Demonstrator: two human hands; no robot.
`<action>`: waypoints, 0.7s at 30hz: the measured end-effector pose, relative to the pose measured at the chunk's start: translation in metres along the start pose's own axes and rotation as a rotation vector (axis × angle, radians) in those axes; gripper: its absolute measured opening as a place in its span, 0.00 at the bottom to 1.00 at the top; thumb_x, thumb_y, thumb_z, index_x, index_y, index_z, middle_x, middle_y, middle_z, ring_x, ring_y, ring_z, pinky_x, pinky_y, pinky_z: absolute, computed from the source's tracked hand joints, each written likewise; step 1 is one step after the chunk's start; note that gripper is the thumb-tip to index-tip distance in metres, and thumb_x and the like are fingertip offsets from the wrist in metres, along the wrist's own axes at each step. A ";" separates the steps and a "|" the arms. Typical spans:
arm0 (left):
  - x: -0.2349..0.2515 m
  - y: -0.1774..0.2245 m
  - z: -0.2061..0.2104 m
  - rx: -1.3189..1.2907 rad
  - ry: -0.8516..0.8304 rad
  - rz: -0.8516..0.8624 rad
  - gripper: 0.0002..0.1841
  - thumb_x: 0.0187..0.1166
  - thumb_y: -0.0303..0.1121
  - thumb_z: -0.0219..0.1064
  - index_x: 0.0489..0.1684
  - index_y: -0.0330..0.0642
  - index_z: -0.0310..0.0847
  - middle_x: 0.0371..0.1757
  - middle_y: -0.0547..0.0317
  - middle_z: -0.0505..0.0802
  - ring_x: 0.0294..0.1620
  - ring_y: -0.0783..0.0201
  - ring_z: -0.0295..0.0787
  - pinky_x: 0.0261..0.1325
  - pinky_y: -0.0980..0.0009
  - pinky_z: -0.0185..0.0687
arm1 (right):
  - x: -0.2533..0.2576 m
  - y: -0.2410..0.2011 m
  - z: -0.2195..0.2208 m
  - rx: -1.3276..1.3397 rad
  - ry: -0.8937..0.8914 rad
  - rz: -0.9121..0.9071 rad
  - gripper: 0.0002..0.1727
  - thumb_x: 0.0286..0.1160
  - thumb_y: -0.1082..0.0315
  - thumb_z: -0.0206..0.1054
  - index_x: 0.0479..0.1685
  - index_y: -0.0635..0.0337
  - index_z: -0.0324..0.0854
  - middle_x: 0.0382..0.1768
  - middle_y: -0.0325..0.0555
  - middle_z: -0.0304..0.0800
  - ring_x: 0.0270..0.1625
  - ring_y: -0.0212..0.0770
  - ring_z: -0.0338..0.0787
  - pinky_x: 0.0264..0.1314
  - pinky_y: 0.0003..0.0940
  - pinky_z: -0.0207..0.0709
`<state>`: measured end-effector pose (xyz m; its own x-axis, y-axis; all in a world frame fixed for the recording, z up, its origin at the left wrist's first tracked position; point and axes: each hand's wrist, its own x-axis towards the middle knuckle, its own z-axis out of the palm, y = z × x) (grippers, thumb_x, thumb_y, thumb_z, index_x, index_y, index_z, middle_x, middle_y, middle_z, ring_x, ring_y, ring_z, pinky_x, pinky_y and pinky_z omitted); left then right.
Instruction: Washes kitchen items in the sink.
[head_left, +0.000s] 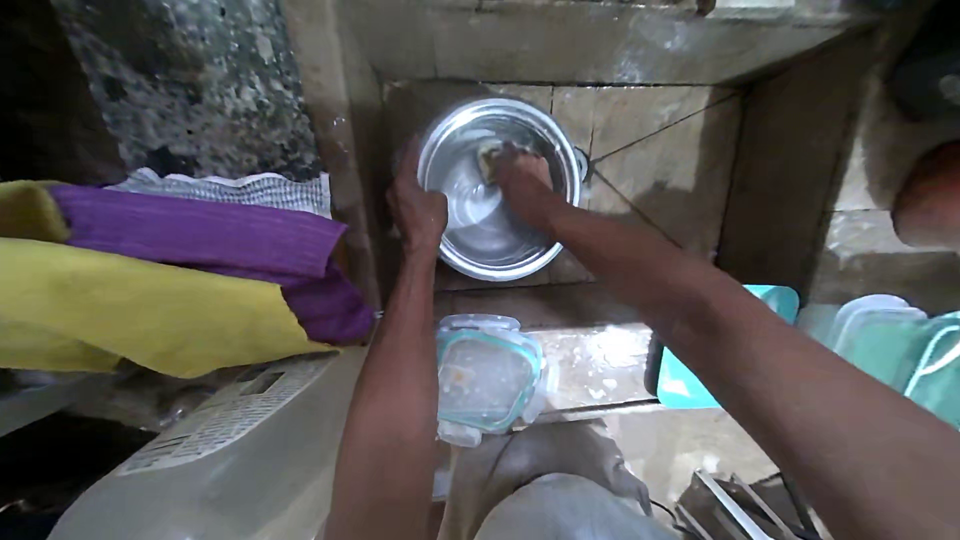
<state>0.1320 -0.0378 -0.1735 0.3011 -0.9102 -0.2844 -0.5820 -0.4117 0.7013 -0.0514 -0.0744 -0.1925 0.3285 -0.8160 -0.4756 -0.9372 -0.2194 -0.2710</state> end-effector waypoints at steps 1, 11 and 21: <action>0.000 0.000 0.000 0.012 -0.006 -0.006 0.43 0.63 0.17 0.66 0.89 0.54 0.67 0.78 0.55 0.84 0.77 0.56 0.82 0.78 0.53 0.78 | 0.011 -0.006 0.016 0.041 0.072 -0.066 0.23 0.82 0.67 0.61 0.76 0.59 0.79 0.82 0.61 0.73 0.76 0.64 0.80 0.74 0.65 0.75; -0.005 0.000 0.002 -0.014 0.007 -0.077 0.45 0.61 0.19 0.66 0.89 0.60 0.67 0.77 0.58 0.86 0.74 0.55 0.85 0.73 0.48 0.81 | 0.003 -0.007 0.007 -0.016 -0.062 0.005 0.29 0.77 0.67 0.66 0.80 0.59 0.72 0.82 0.70 0.66 0.72 0.72 0.79 0.67 0.72 0.76; -0.011 -0.002 0.002 -0.024 0.057 -0.046 0.46 0.62 0.18 0.68 0.90 0.56 0.65 0.80 0.58 0.83 0.75 0.53 0.84 0.76 0.47 0.78 | -0.017 -0.050 0.047 0.385 -0.160 -0.136 0.21 0.73 0.66 0.71 0.66 0.57 0.85 0.56 0.58 0.92 0.62 0.60 0.89 0.66 0.64 0.79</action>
<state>0.1277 -0.0271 -0.1731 0.3701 -0.8858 -0.2799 -0.5482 -0.4515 0.7040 -0.0051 -0.0246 -0.2098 0.4885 -0.6937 -0.5293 -0.7821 -0.0790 -0.6182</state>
